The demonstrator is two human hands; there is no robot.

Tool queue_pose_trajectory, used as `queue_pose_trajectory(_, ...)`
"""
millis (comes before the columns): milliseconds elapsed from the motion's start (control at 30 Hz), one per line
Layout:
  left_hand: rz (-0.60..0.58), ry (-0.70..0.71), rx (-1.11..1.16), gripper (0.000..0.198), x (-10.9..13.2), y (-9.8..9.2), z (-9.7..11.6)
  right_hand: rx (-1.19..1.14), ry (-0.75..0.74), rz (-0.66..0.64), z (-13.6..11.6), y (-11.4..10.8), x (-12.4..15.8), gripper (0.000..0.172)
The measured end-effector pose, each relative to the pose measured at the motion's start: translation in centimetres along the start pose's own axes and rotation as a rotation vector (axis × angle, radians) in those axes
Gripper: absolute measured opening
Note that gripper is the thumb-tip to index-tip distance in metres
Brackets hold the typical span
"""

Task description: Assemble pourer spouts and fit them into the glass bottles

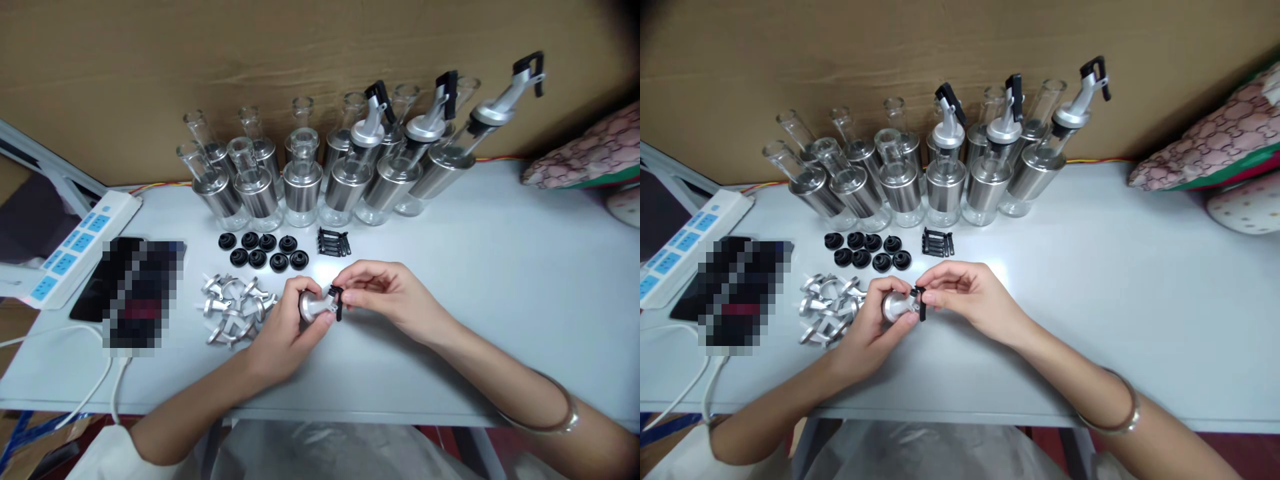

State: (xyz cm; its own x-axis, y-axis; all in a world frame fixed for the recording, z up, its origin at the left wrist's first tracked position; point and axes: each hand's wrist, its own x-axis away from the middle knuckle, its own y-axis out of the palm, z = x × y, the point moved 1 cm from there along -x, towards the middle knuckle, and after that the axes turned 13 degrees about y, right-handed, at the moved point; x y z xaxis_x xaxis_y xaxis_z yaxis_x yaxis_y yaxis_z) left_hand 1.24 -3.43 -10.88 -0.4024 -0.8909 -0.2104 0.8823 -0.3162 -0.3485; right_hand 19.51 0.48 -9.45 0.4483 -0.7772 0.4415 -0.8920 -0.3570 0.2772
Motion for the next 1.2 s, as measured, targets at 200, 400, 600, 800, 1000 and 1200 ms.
queue_pose_trajectory(200, 0.0, -0.022, -0.025, 0.02, -0.09, 0.03, 0.11, 0.073, -0.076, 0.048, -0.39, -0.15, 0.18, 0.009)
queue_pose_trajectory(400, -0.001, -0.039, -0.026, 0.02, -0.21, -0.04, 0.18, 0.143, -0.086, 0.051, -0.51, -0.14, 0.38, 0.015)
queue_pose_trajectory(600, -0.03, -0.037, -0.028, 0.027, -0.11, 0.08, -0.12, 0.212, -0.07, 0.062, -0.58, -0.11, 0.52, 0.015)
queue_pose_trajectory(800, -0.052, -0.043, -0.038, 0.027, -0.27, 0.07, 0.0, 0.15, -0.051, 0.05, -0.36, 0.02, 0.41, 0.015)
queue_pose_trajectory(1000, -0.031, -0.034, -0.039, 0.03, -0.16, -0.12, -0.03, 0.183, -0.076, 0.075, -0.34, -0.08, 0.48, 0.016)
queue_pose_trajectory(1200, -0.026, -0.059, 0.024, 0.043, -0.06, -0.1, -0.13, 0.184, -0.085, 0.039, -0.34, 0.05, 0.42, 0.015)
